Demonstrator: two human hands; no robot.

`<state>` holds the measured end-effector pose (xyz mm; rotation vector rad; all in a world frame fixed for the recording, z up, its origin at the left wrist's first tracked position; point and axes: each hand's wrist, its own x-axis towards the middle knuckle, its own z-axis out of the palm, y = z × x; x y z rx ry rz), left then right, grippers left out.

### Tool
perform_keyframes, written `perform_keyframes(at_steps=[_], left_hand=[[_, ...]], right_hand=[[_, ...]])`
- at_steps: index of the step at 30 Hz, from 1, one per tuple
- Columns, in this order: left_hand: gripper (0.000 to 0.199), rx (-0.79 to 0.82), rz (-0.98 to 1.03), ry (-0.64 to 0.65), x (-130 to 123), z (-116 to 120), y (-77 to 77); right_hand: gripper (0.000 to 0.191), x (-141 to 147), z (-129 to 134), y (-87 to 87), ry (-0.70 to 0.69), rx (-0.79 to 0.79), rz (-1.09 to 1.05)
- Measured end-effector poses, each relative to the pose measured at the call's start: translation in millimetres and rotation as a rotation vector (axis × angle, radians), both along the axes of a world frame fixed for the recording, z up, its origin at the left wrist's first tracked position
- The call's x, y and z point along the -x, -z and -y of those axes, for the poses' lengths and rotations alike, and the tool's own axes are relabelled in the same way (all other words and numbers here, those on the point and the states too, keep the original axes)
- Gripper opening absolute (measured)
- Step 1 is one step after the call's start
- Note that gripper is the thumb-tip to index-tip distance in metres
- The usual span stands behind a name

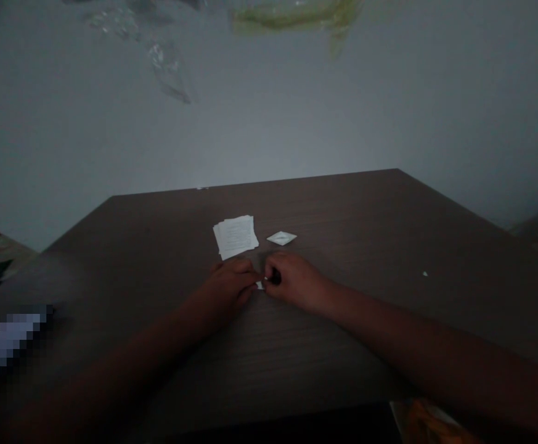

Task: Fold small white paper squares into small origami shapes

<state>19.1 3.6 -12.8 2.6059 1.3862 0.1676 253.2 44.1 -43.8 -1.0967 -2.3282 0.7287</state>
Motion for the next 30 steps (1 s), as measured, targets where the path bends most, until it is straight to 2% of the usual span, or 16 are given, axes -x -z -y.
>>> perform_keyframes(at_steps=[4, 6, 13, 16, 20, 24, 30], left_hand=[[0.040, -0.036, 0.026, -0.010, 0.9, -3.9, 11.5], [0.040, -0.046, 0.039, -0.022, 0.5, -4.6, 12.4], [0.024, -0.019, -0.058, -0.007, -2.4, 5.9, -5.9], [0.019, -0.053, -0.077, 0.035, -2.4, 11.7, -6.1], [0.017, -0.069, -0.083, 0.053, -1.4, 14.1, 1.2], [0.021, -0.086, -0.053, 0.043, 0.6, 13.1, 9.8], [0.023, -0.159, 0.064, 0.085, 5.6, 2.6, 26.4]], right_hand=[[0.028, 0.5, -2.2, -0.4, 0.021, -0.035, 0.022], [0.028, 0.8, -4.4, 0.6, 0.015, -0.048, 0.029], [0.024, 0.4, -12.3, 2.3, 0.094, -0.128, 0.059], [0.021, -2.3, -12.2, 2.3, 0.081, -0.146, 0.039], [0.018, -7.5, -6.1, -1.3, 0.003, -0.150, 0.016], [0.019, -8.9, 3.2, -7.4, -0.070, -0.081, 0.056], [0.020, -2.4, 9.4, -6.6, -0.070, -0.073, 0.066]])
